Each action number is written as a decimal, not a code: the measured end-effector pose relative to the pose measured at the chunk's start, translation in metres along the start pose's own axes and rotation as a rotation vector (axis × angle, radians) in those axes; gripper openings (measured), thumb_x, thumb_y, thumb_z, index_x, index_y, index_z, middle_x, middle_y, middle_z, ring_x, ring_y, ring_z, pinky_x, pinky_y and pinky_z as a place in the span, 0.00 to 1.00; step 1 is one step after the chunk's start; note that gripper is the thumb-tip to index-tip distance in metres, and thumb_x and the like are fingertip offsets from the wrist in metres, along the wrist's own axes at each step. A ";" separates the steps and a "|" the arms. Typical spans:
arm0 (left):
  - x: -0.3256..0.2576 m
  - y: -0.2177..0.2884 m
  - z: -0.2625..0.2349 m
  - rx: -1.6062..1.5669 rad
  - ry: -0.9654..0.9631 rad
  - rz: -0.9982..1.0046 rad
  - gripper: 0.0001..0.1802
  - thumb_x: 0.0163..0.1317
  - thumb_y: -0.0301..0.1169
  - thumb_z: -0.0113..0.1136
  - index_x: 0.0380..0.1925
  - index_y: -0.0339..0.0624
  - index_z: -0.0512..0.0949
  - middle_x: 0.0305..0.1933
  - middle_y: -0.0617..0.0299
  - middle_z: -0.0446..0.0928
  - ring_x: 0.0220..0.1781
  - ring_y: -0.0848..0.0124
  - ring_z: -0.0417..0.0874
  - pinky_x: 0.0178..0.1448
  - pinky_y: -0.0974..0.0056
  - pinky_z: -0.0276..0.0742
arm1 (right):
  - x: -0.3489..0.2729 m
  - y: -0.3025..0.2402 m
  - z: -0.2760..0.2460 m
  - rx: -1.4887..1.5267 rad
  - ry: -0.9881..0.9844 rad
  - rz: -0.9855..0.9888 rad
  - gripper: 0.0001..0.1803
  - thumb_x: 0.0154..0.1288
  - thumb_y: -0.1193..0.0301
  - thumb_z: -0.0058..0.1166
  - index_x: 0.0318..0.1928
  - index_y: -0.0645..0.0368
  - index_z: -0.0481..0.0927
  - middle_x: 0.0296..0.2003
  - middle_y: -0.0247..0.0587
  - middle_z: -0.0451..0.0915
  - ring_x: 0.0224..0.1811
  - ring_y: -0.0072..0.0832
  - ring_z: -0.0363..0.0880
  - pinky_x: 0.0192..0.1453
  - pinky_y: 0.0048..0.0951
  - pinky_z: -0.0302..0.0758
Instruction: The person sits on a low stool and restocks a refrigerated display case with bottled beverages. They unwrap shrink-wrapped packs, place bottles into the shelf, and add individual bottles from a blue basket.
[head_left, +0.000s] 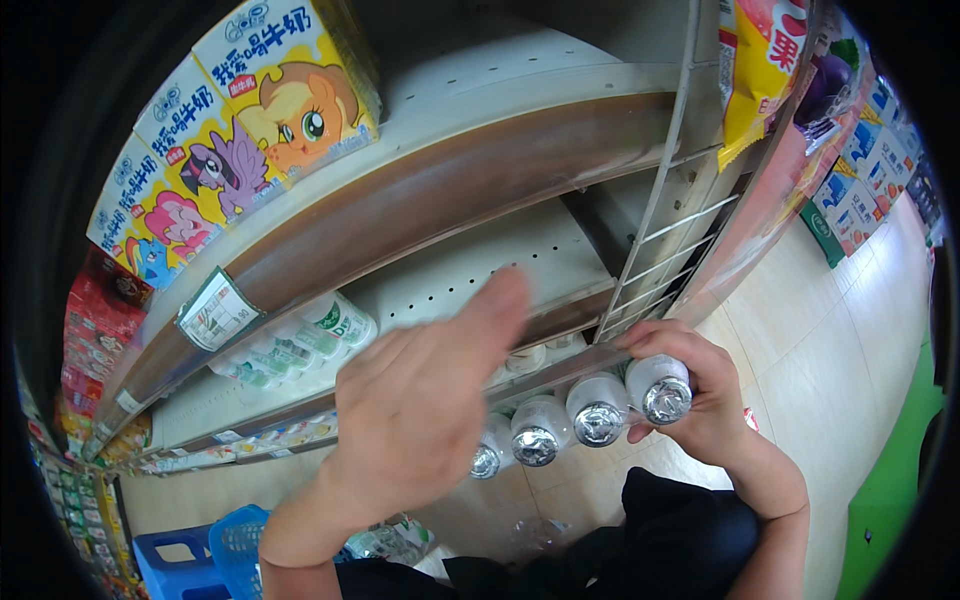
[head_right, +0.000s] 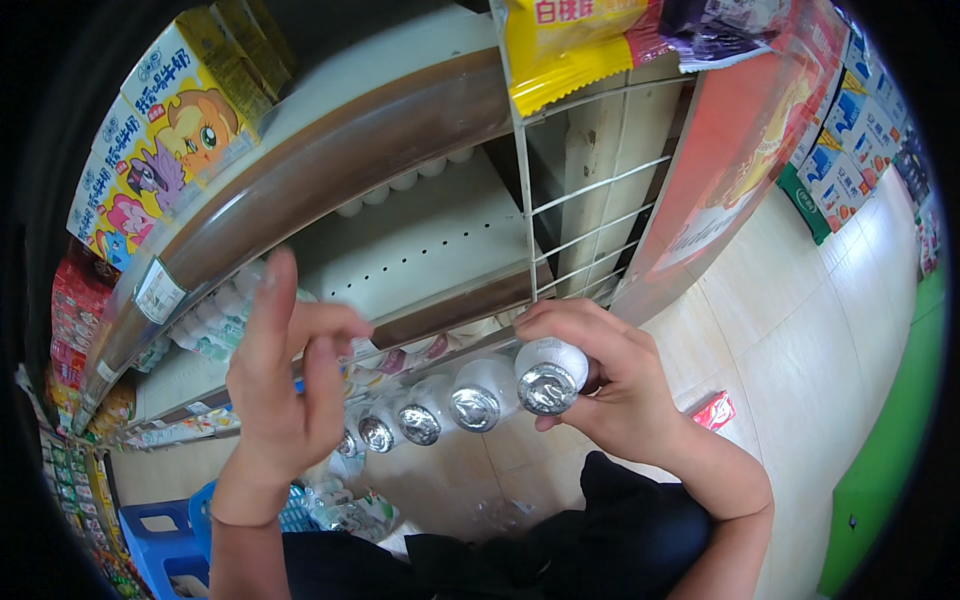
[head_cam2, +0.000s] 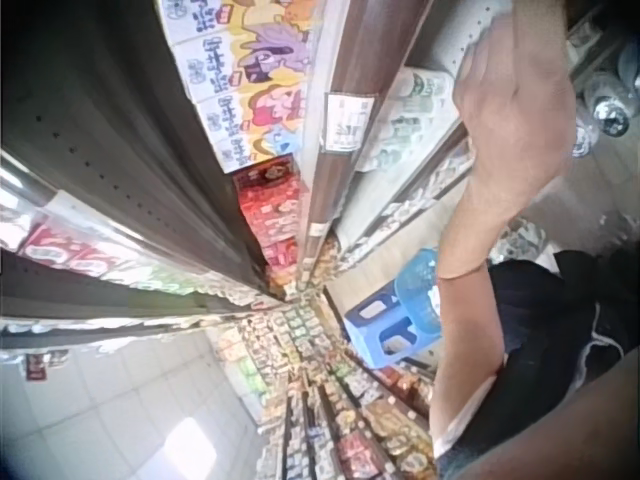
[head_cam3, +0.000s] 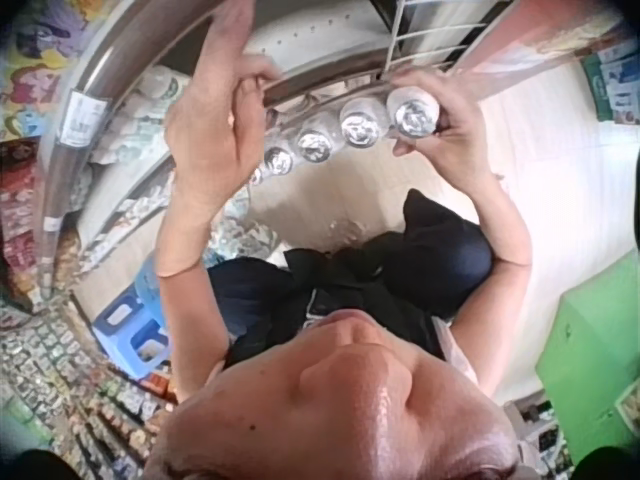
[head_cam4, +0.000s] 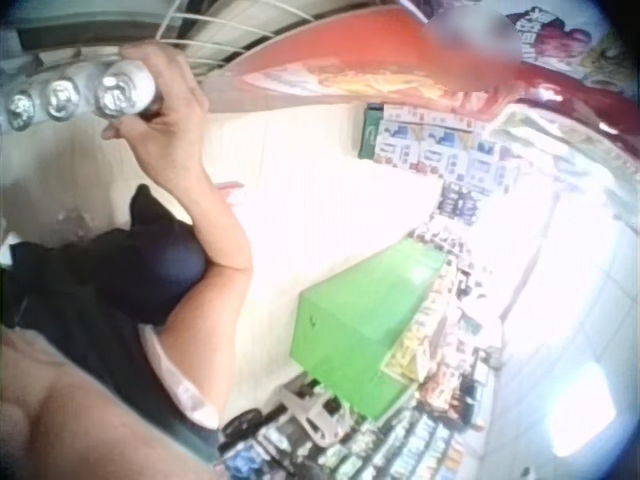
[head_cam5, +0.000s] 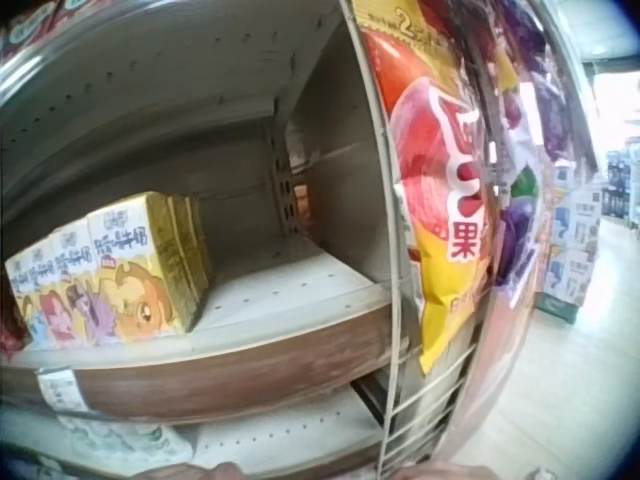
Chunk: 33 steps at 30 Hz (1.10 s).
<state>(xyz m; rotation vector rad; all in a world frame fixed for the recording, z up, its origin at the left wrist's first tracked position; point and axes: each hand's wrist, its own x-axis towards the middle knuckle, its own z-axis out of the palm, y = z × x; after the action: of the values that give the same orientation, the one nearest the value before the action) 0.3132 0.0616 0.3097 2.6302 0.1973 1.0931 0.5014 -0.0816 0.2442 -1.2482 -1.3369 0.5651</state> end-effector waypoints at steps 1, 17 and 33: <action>0.015 -0.005 0.004 0.092 0.013 0.104 0.30 0.53 0.17 0.47 0.59 0.37 0.62 0.31 0.56 0.78 0.24 0.70 0.76 0.33 0.70 0.73 | 0.001 -0.001 0.001 0.013 -0.016 0.010 0.33 0.34 0.83 0.68 0.48 0.60 0.73 0.47 0.45 0.73 0.47 0.31 0.74 0.43 0.25 0.75; -0.064 -0.030 -0.011 -0.596 -0.555 -0.403 0.28 0.46 0.34 0.63 0.50 0.38 0.72 0.44 0.51 0.75 0.43 0.60 0.78 0.44 0.63 0.73 | -0.009 -0.001 0.001 -0.016 -0.095 0.138 0.32 0.37 0.86 0.66 0.49 0.61 0.72 0.47 0.45 0.72 0.47 0.31 0.75 0.37 0.24 0.80; -0.169 -0.037 0.001 -0.640 -0.395 -0.910 0.26 0.37 0.30 0.73 0.39 0.36 0.76 0.33 0.56 0.79 0.38 0.70 0.81 0.44 0.66 0.75 | 0.011 0.017 0.055 0.470 -0.205 0.839 0.29 0.53 0.84 0.56 0.56 0.60 0.64 0.40 0.39 0.76 0.20 0.21 0.77 0.23 0.17 0.77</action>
<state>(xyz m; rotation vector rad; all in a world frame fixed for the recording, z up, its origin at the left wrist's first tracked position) 0.1945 0.0571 0.1834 1.7745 0.7205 0.2447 0.4595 -0.0478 0.2214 -1.3357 -0.7111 1.5313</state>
